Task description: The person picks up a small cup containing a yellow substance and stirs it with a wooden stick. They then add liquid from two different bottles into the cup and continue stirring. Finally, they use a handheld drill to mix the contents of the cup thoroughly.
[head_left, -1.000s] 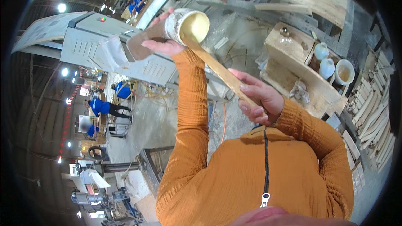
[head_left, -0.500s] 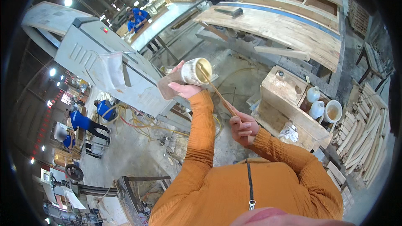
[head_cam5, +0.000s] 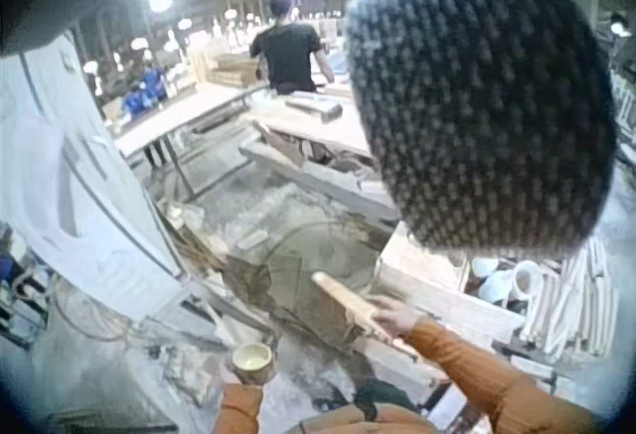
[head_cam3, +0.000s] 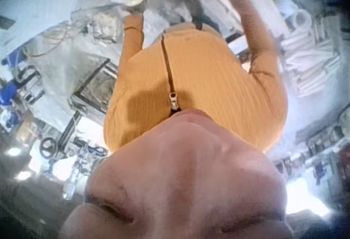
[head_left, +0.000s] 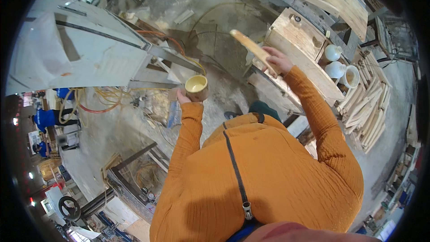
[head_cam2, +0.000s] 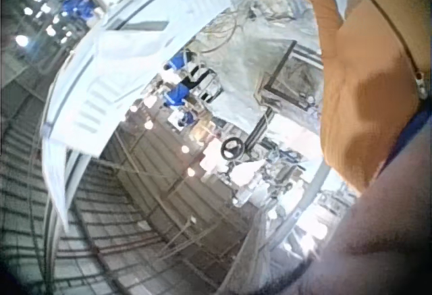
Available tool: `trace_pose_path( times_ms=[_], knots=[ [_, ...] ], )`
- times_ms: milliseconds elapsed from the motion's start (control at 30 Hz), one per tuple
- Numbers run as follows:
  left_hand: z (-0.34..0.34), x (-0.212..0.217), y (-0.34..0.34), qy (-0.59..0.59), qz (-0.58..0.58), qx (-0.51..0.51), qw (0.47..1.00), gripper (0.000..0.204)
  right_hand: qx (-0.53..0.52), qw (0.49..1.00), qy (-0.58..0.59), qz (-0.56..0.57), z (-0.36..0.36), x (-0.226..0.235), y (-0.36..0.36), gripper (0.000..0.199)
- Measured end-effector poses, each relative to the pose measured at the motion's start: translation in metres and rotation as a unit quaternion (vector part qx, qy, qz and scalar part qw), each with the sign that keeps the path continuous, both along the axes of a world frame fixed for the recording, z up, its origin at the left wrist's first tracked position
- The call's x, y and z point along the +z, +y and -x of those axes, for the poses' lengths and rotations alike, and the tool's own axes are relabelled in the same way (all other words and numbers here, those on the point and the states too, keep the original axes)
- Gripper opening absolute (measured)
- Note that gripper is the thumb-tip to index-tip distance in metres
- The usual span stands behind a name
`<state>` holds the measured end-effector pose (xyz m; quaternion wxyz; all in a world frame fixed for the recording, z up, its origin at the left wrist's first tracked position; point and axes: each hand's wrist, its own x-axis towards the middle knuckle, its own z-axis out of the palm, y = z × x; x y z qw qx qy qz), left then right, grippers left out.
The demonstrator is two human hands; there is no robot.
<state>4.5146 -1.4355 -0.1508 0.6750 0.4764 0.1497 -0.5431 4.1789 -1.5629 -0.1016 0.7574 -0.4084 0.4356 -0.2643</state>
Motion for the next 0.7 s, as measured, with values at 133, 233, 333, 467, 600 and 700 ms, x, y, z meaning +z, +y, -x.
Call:
trace_pose_path(
  times_ms=[133,233,333,467,600,700],
  knots=[
    [-0.023,-0.029,0.062,-0.013,-0.026,0.011,1.000,0.048,0.089,0.922,0.373,0.053,0.001,-0.004,-0.037,0.048],
    [-0.039,-0.043,0.087,-0.011,-0.046,0.050,0.998,0.046,0.150,0.848,0.503,0.070,-0.011,-0.027,-0.081,0.044],
    [-0.054,-0.049,0.097,-0.017,-0.076,0.114,0.990,0.044,0.224,0.762,0.592,0.136,-0.038,-0.057,-0.129,0.034],
    [-0.055,-0.031,0.082,-0.006,-0.110,0.180,0.977,0.042,0.303,0.661,0.649,0.224,-0.067,-0.103,-0.176,0.026],
    [-0.049,-0.019,0.068,0.012,-0.117,0.168,0.979,0.039,0.335,0.645,0.654,0.210,-0.089,-0.131,-0.191,0.024],
    [-0.044,-0.019,0.063,0.005,-0.109,0.145,0.983,0.037,0.383,0.620,0.653,0.206,-0.092,-0.154,-0.201,0.026]
  ],
)
